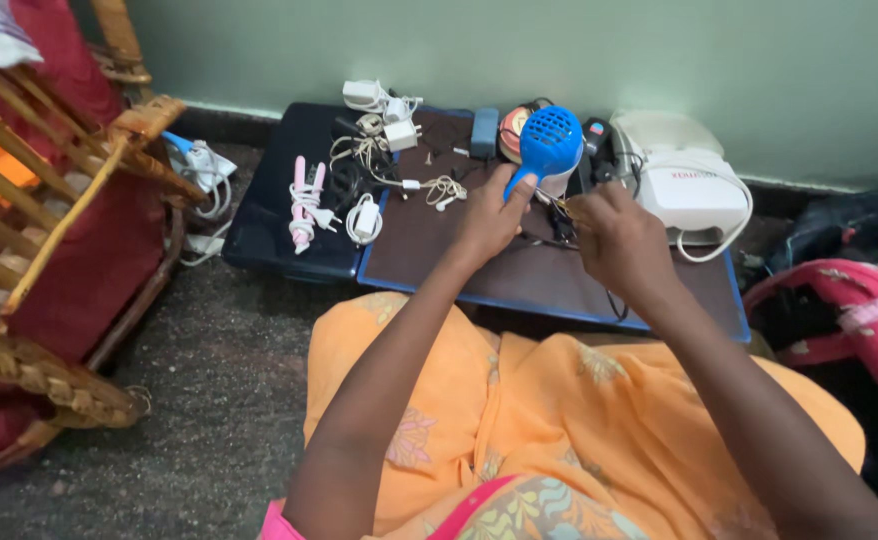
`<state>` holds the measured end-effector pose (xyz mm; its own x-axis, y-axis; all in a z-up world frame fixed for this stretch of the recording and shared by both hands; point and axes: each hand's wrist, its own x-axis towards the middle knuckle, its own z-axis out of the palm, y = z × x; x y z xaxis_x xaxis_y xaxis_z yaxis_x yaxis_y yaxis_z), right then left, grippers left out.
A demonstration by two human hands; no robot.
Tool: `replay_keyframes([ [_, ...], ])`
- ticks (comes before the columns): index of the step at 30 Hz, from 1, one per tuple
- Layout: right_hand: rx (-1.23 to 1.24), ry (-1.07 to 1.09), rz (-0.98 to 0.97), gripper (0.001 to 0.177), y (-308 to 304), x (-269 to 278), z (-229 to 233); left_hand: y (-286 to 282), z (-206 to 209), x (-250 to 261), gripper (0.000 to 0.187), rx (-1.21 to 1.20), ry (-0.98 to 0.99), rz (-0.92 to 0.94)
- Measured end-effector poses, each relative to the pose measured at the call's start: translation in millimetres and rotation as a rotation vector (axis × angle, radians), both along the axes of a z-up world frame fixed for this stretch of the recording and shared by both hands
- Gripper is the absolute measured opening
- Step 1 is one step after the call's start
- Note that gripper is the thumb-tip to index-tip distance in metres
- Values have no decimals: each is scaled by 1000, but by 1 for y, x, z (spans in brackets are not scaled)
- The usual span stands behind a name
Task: The person sits on the floor and uses a screwdriver to pry and unscrew the casing of a blue and white hair dryer. They repeatedly insert the screwdriver into seams and screw holes, rotating the device to access different sides.
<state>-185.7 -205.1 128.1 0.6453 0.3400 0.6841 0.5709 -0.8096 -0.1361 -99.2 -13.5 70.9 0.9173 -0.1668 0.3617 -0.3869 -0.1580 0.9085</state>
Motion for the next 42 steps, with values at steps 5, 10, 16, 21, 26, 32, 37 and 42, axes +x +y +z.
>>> replay_keyframes([
  [5,-135,-142,-114,20,1,23,7,-1,-1,28,41,-32,29,-1],
  [10,174,173,-52,25,-12,64,0,-18,-12,65,43,-84,21,3],
  [16,253,285,-30,29,-19,78,-5,-17,-39,81,44,-199,259,-113],
  [21,107,114,31,22,-14,78,-20,-7,-60,79,44,-164,302,-138],
  [26,380,311,-56,10,-13,81,-61,-9,-68,69,44,-113,199,-118],
  [32,1239,1037,97,19,-32,97,-95,-9,-71,66,44,-116,251,-151],
  [37,469,465,71,24,-16,85,-81,-5,-72,69,42,-113,332,-115],
  [42,90,115,-71,16,-7,81,-60,-2,-74,75,41,-75,343,-115],
])
